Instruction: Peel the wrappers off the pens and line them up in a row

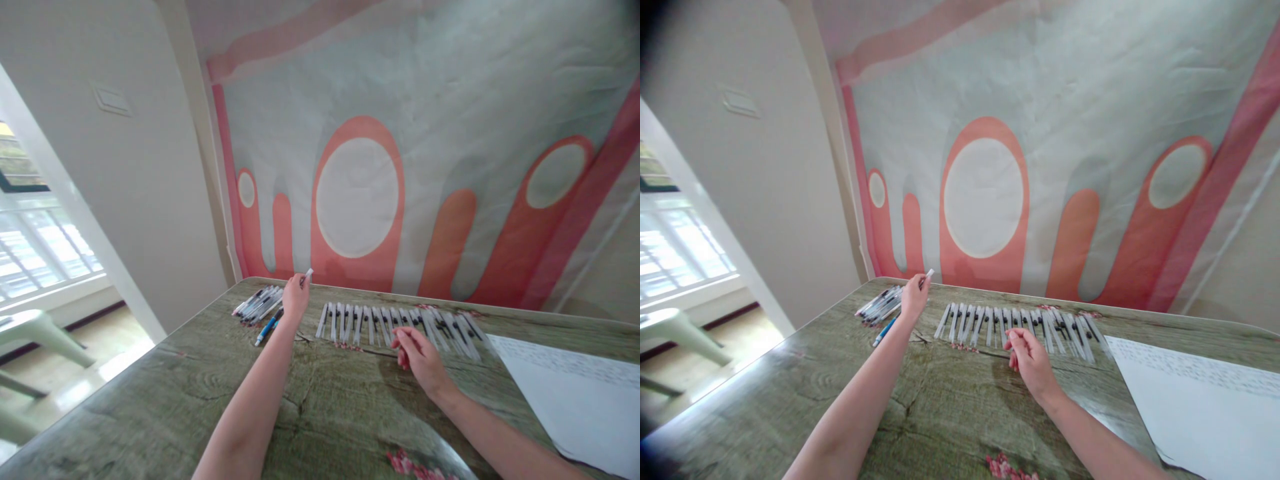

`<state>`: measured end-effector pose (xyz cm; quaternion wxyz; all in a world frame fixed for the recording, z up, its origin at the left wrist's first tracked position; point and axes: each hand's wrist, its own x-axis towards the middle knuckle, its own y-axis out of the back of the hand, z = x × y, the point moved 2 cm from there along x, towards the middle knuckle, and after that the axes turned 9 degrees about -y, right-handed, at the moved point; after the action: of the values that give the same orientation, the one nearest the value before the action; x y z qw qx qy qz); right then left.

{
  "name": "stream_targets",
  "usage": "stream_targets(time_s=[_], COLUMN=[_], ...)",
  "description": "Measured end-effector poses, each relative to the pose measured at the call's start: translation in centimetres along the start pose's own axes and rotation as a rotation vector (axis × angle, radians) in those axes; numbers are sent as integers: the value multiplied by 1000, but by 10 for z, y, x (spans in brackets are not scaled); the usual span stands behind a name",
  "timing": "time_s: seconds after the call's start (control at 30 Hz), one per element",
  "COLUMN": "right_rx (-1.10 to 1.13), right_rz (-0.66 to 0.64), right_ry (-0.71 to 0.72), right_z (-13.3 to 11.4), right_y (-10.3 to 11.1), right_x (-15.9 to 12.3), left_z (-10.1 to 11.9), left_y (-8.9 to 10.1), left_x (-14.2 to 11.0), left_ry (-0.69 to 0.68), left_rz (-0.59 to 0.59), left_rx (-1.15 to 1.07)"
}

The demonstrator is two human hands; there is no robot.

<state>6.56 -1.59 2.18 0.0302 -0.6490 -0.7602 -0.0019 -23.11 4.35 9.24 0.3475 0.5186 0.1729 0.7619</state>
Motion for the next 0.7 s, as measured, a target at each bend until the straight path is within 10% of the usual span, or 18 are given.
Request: stream_targets(time_s=[0.27,0.43,0.7], right_rx=[25,65,-44], right_rz=[30,72,333], right_ry=[-4,31,112], right_z=[0,-5,-5], right_y=[0,2,20], right_x=[0,-2,4], left_z=[100,160,190], left_y=[-29,-41,-56], left_x=[-26,-77,-136], left_ry=[102,414,972], left_rz=[-369,-728,-840], left_rx=[-881,-1384,-1594])
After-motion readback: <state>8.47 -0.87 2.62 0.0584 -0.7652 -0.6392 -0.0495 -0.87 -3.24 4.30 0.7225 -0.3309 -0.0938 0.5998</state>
